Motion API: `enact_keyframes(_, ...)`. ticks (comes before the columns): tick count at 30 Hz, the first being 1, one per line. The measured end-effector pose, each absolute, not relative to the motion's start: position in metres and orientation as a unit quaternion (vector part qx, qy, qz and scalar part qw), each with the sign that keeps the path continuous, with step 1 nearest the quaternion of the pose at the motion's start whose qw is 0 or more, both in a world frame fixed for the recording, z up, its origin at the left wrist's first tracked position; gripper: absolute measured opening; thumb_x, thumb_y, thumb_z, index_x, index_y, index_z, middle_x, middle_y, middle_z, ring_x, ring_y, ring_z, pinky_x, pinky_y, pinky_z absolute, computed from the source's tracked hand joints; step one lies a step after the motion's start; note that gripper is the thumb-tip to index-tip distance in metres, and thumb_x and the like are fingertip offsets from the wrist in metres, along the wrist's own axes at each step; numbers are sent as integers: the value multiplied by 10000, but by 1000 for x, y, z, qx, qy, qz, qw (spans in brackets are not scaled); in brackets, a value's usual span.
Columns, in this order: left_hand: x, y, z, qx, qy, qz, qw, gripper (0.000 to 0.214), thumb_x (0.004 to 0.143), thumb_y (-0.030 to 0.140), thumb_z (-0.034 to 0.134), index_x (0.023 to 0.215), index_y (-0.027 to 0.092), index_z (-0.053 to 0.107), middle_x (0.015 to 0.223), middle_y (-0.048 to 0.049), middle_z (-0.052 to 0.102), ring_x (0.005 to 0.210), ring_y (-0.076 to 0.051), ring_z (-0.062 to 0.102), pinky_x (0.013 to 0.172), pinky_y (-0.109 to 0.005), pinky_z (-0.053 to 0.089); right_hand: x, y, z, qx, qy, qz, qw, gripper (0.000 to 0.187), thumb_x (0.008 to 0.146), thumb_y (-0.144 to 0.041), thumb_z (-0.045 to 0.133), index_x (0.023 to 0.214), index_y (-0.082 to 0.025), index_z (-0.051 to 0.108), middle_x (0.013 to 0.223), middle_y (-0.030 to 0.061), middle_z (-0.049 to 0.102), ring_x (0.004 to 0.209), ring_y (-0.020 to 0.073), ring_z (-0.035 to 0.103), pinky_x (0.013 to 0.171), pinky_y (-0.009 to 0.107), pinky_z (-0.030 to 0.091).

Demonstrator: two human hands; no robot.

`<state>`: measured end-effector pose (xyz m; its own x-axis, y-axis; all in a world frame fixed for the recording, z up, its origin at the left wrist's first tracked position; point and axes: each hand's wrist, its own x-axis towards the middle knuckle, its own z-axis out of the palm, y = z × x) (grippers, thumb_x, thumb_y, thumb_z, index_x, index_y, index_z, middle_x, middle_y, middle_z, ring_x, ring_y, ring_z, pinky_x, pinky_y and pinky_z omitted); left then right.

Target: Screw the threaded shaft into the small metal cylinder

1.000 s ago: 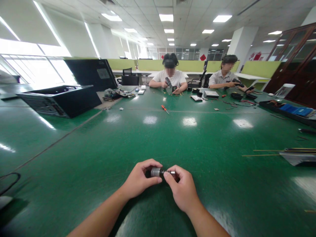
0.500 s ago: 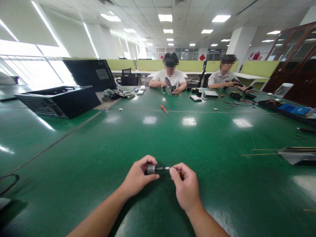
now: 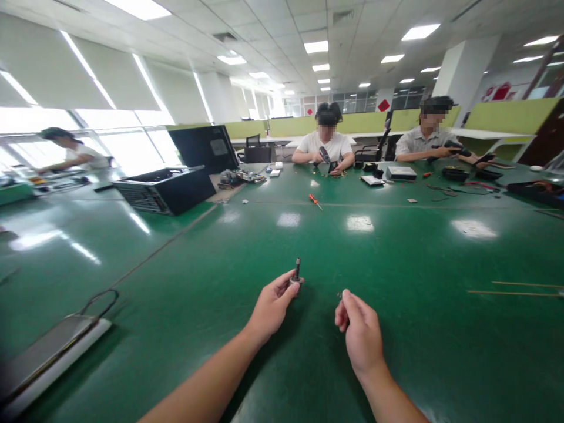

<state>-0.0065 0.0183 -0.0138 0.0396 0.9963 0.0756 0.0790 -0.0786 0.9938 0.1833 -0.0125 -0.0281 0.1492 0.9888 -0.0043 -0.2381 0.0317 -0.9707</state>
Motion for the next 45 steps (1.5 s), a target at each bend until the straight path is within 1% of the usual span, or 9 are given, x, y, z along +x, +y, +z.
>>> enact_keyframes(5, -23, -4, 0, 537, 538, 490, 427, 501, 897, 378, 607, 1315, 105, 566, 1197, -149, 707, 1083, -242, 680, 963, -392, 529, 185, -14, -30, -469, -416, 525, 575, 494, 869, -623, 601, 648, -182, 580, 600, 18, 543, 554, 149, 461, 507, 273, 377)
enact_keyframes(10, -97, -77, 45, 557, 619, 433, 344, 420, 726, 417, 796, 1069, 181, 742, 1051, -89, 760, 968, -278, 689, 1007, -465, 499, 186, -15, -29, -468, -433, 526, 563, 516, 851, -654, 599, 638, -183, 586, 606, 23, 540, 555, 156, 458, 512, 282, 380)
enact_keyframes(18, -231, -194, 48, 501, 794, 326, 109, 597, 713, 640, 693, 1137, 220, 716, 1095, -81, 762, 1008, -346, 706, 994, -501, 516, 191, -18, -34, -453, -486, 535, 521, 519, 845, -660, 601, 642, -182, 623, 615, 29, 547, 579, 171, 480, 551, 296, 403)
enact_keyframes(22, -245, -217, 38, 503, 799, 317, 92, 652, 740, 593, 684, 1267, 218, 609, 1173, -93, 734, 1023, -344, 704, 976, -494, 537, 192, -18, -35, -431, -500, 547, 514, 516, 839, -663, 605, 662, -180, 640, 617, 40, 564, 589, 183, 494, 561, 308, 411)
enact_keyframes(25, -230, -220, 39, 497, 787, 360, -62, 690, 724, 554, 724, 1310, 226, 566, 1290, -120, 653, 1101, -380, 656, 1029, -558, 485, 184, -26, -25, -398, -477, 577, 530, 491, 849, -642, 609, 706, -175, 653, 641, 45, 588, 607, 181, 504, 574, 302, 414)
enact_keyframes(28, -187, -210, 46, 566, 692, 414, -173, 469, 779, 442, 743, 1201, 257, 653, 1189, -97, 672, 1118, -347, 630, 1070, -534, 451, 168, -42, -9, -324, -429, 689, 486, 447, 847, -603, 633, 765, -165, 668, 643, 38, 592, 604, 174, 506, 565, 292, 414)
enact_keyframes(32, -101, -169, 52, 723, 557, 408, 28, 459, 804, 300, 787, 1248, 316, 669, 1142, -72, 729, 1079, -281, 650, 964, -428, 535, 154, -63, -3, -204, -444, 804, 339, 355, 891, -483, 648, 845, -134, 690, 544, -7, 537, 511, 117, 433, 558, 256, 344)
enact_keyframes(36, -37, -125, 47, 763, 408, 463, 191, 397, 794, 254, 807, 1179, 308, 726, 1009, -59, 783, 990, -252, 681, 903, -394, 555, 154, -64, -14, -144, -473, 814, 305, 345, 844, -463, 727, 827, -122, 683, 451, -48, 489, 451, 86, 393, 606, 256, 361)
enact_keyframes(45, -9, -121, 36, 705, 423, 518, 237, 145, 767, 148, 789, 881, 236, 781, 880, -31, 766, 817, -177, 714, 776, -268, 570, 154, -56, -21, -141, -492, 810, 286, 387, 787, -475, 780, 732, -104, 684, 579, 7, 564, 469, 71, 444, 464, 204, 290)
